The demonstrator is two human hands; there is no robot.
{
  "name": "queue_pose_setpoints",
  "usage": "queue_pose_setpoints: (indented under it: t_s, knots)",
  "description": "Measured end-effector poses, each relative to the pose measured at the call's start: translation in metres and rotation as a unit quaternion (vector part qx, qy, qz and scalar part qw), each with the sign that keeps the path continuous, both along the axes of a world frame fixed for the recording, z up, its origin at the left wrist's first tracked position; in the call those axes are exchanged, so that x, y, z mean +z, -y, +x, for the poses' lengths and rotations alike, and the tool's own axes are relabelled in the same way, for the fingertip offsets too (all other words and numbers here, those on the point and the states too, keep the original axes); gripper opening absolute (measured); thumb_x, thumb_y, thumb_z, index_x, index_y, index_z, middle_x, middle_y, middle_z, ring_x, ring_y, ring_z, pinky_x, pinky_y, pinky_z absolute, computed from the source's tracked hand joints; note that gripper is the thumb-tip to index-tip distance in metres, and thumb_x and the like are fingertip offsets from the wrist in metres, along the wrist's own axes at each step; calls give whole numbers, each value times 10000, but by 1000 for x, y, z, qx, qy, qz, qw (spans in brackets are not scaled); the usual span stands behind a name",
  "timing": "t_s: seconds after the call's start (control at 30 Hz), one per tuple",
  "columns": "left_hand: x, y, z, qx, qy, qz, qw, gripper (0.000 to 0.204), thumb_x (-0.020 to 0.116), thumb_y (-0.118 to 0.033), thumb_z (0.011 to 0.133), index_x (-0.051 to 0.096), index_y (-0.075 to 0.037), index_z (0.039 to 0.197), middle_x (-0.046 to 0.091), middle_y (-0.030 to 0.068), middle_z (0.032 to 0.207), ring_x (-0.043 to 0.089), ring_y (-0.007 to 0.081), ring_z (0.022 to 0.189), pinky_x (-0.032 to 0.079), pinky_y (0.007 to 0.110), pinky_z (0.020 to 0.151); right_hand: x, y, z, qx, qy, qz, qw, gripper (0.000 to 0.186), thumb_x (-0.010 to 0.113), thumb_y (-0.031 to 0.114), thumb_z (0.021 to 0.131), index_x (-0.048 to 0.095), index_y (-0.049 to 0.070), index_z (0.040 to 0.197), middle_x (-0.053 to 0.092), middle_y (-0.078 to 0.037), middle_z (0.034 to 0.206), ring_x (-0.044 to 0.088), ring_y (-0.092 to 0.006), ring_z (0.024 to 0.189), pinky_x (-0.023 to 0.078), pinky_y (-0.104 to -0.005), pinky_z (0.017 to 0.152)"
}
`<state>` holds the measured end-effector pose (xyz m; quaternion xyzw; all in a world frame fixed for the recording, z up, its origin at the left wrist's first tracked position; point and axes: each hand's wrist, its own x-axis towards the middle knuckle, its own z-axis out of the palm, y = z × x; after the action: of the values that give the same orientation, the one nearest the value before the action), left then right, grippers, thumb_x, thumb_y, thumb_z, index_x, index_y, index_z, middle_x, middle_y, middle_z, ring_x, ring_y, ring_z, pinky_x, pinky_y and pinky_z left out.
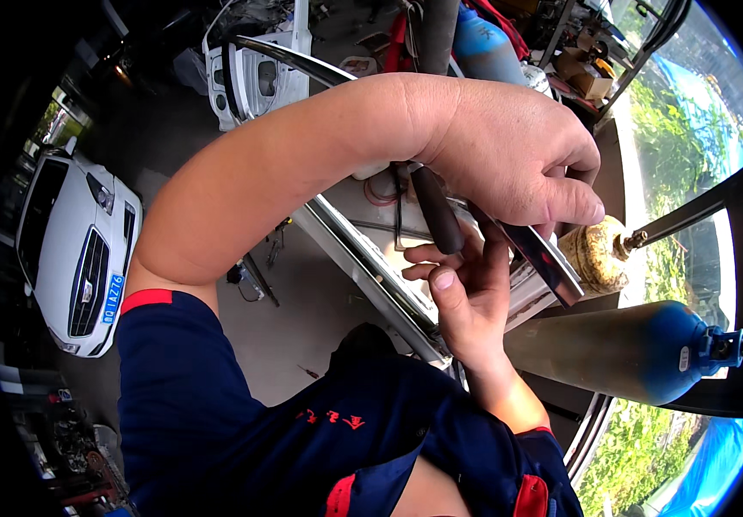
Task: The person installs a chrome trim piece onto a white car door frame. They align the trim along the door's edge and use a rubber mallet to tap it into place, ensuring a secure fit. The person repeatedly checks the alignment and taps different sections of the trim to complete the installation.
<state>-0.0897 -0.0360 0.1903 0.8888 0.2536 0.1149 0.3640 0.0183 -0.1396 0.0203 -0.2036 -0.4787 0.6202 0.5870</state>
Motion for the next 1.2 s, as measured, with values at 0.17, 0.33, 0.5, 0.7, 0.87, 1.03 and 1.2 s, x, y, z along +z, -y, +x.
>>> queue_pose_setpoints:
  t_s: [0.17, 0.33, 0.5, 0.7, 0.87, 1.03, 1.2]
  knots:
    - [-2, -21, -15, -22, 109, -146, 983, 465, 467, -395, 1055, 652, 32, 1055, 697, 111, 961, 716, 190, 891, 570, 319, 801, -12, -37, -6, -144, 144, 117, 972, 458, 598, 217, 1037, 471, -23, 1405, 615, -147, 1179, 599, -127, 874, 525, -265, 700]
    - [13, -78, -89, -150, 146, 163, 964, 455, 560, -369, 949, 653, 36, 1134, 688, 161, 1004, 677, 268, 952, 543, 357, 902, -21, -52, 4, -280, 248, 130, 918, 440, 543, 286, 1059, 551, -54, 1339, 643, -75, 892, 498, -66, 642, 386, -200, 569]
    - [-25, -152, -164, -188, -8, 330, 925, 957, 738, -121, 658, 401, -134, 1553, 585, 148, 1376, 655, 328, 1162, 559, 422, 986, -21, -62, 4, -361, 175, 25, 915, 363, 611, 277, 1014, 617, -29, 1209, 574, -14, 746, 432, -59, 542, 340, -221, 483]
    - [-34, -185, -132, -294, -14, 311, 904, 879, 725, -11, 686, 471, -175, 1512, 641, 93, 1219, 692, 339, 953, 581, 399, 837, 3, -61, -17, -425, 136, -44, 894, 183, 658, 222, 998, 600, 49, 988, 493, 41, 697, 403, -42, 518, 308, -211, 457]
    - [-44, -200, -124, -324, 86, 269, 903, 802, 689, 9, 686, 540, -152, 1457, 640, 138, 1219, 674, 349, 1012, 568, 405, 867, 12, -57, -33, -456, 172, -91, 869, 292, 700, 245, 981, 708, -2, 1135, 607, 38, 746, 457, -12, 615, 343, -175, 549]
    - [-43, -211, -117, -334, 76, 203, 917, 722, 638, 64, 679, 596, -93, 1382, 633, 152, 1251, 654, 346, 1113, 553, 390, 942, -14, -68, -48, -417, 94, -93, 899, 348, 684, 265, 998, 657, -17, 1200, 638, 10, 822, 484, -20, 668, 380, -176, 596]
    - [-41, -223, -107, -356, 54, 164, 919, 721, 612, 71, 663, 607, -69, 1371, 617, 155, 1244, 635, 323, 1140, 536, 378, 972, -57, -87, -78, -453, 129, -23, 882, 383, 645, 323, 1022, 565, 15, 1234, 549, 14, 758, 448, -40, 587, 342, -199, 512]
